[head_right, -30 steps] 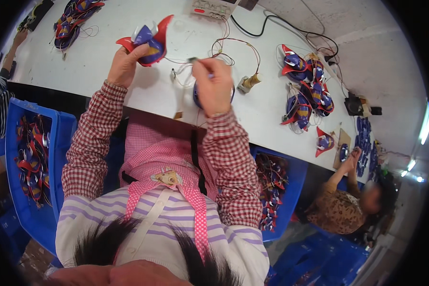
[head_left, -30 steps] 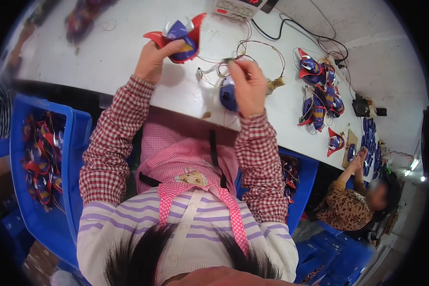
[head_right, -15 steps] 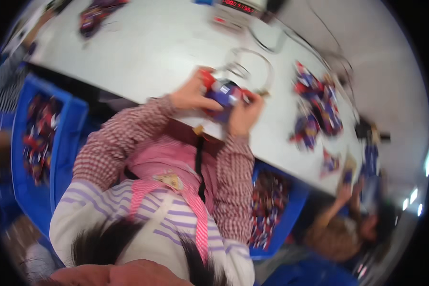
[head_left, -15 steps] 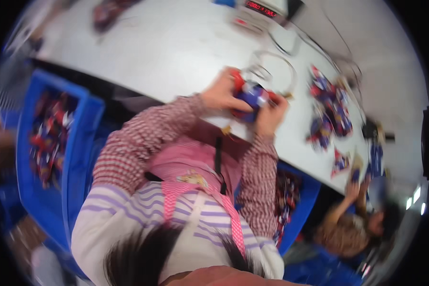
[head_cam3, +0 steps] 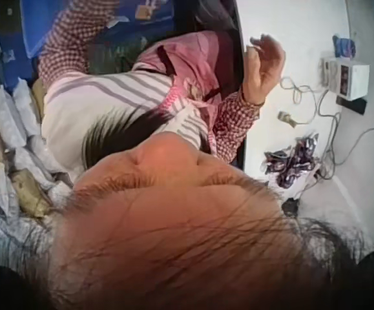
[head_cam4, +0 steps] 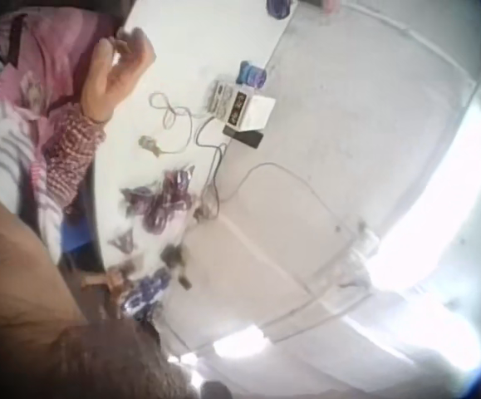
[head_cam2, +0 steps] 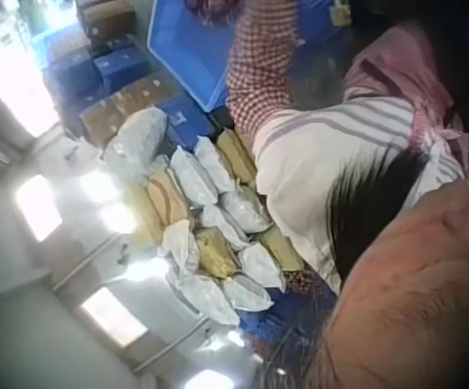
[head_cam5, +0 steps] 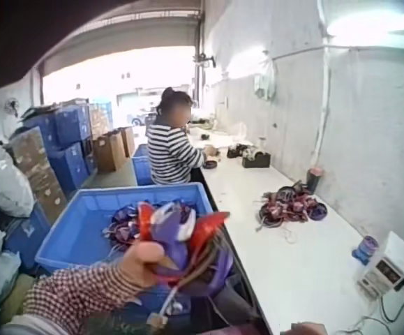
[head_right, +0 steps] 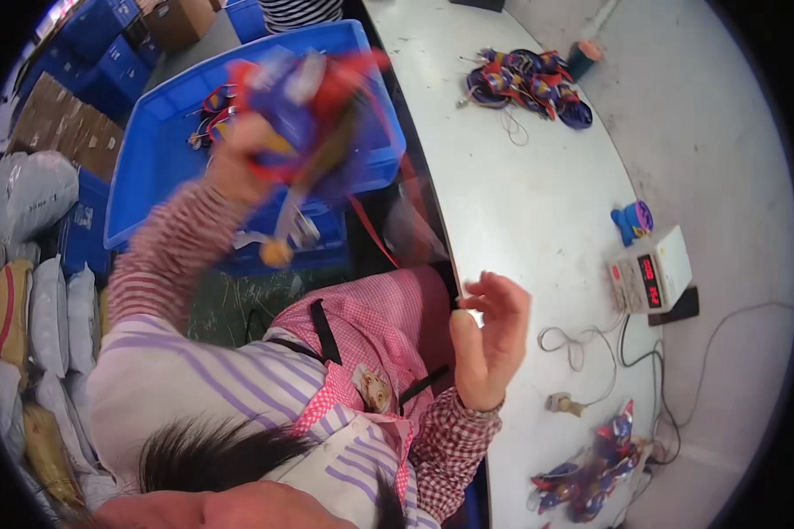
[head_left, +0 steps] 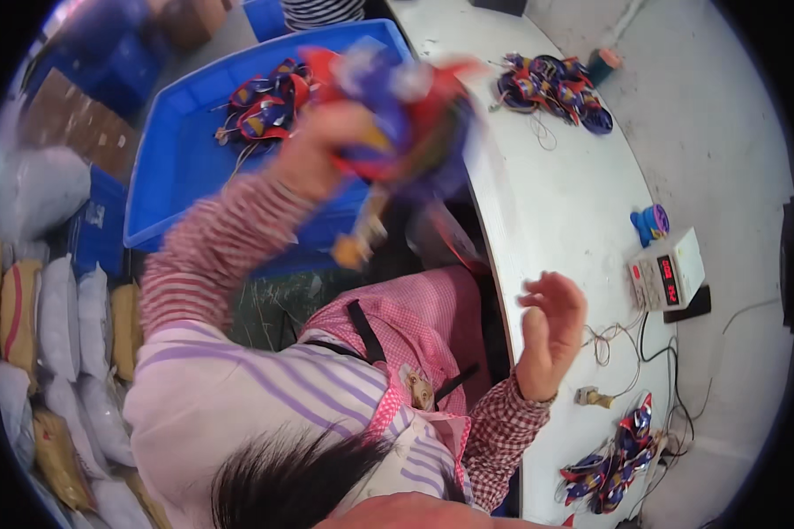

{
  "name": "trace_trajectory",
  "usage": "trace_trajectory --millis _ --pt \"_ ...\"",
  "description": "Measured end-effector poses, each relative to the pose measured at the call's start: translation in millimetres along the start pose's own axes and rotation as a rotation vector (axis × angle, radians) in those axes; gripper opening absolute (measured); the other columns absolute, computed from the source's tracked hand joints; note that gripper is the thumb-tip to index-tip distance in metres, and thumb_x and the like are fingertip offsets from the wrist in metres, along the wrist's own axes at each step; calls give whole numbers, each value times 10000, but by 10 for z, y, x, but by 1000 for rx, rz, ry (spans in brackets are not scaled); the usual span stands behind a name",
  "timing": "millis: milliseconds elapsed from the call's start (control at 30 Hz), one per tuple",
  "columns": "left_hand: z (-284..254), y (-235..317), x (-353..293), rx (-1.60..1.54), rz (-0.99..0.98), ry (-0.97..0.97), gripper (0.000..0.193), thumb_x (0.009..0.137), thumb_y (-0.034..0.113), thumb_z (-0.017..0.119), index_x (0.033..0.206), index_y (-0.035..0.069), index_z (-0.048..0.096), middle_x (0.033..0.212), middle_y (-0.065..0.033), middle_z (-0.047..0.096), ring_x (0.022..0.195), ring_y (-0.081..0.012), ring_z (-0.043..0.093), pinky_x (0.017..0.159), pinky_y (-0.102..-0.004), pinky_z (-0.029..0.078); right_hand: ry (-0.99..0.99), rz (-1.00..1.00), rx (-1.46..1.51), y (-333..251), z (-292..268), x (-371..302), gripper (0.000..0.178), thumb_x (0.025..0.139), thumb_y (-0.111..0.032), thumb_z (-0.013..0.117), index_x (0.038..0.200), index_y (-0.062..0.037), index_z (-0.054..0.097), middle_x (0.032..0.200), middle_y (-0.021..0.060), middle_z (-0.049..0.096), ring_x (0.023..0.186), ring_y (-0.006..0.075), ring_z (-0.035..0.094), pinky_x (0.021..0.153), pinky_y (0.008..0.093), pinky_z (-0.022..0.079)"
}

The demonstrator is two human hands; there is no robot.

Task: Assembling plastic toy figures by connecting components and internal wiring.

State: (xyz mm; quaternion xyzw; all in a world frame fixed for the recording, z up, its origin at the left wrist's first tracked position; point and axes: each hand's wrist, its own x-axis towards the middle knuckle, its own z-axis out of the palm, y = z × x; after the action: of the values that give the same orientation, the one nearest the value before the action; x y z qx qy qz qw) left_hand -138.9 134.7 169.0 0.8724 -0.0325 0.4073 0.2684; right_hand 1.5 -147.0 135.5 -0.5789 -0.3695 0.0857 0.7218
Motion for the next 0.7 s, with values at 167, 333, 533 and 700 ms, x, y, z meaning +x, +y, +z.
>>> trace_trajectory --millis 167,333,533,700 --pt "-1640 -1076 -516 -588 -811 700 442 737 214 723 1093 5 564 990 -101 626 867 -181 594 800 -286 489 4 296 -66 485 -69 -247 297 878 -50 572 1162 -7 497 1038 105 536 845 146 551 726 211 463" --pt "-1993 -1400 -1126 -422 -1174 600 427 768 158 684 1140 6 542 1039 -86 615 902 -162 576 845 -261 473 9 504 -158 725 -212 -362 269 872 -86 606 1118 -14 524 906 60 564 716 121 541 664 208 464" --pt "-1456 -1545 -1708 -729 -1267 77 435 730 71 673 1126 14 503 870 -48 598 700 -96 544 624 -180 442 -132 605 -376 790 -69 -439 264 842 -104 621 1073 10 567 853 73 609 718 122 541 660 215 454" --pt "-1920 -2224 -2293 -384 -1310 -381 488 778 88 669 1231 33 495 934 -91 632 777 -156 601 736 -242 485 -221 433 -560 920 -105 -470 255 829 -198 635 1005 -16 608 812 77 620 640 153 542 592 264 460"
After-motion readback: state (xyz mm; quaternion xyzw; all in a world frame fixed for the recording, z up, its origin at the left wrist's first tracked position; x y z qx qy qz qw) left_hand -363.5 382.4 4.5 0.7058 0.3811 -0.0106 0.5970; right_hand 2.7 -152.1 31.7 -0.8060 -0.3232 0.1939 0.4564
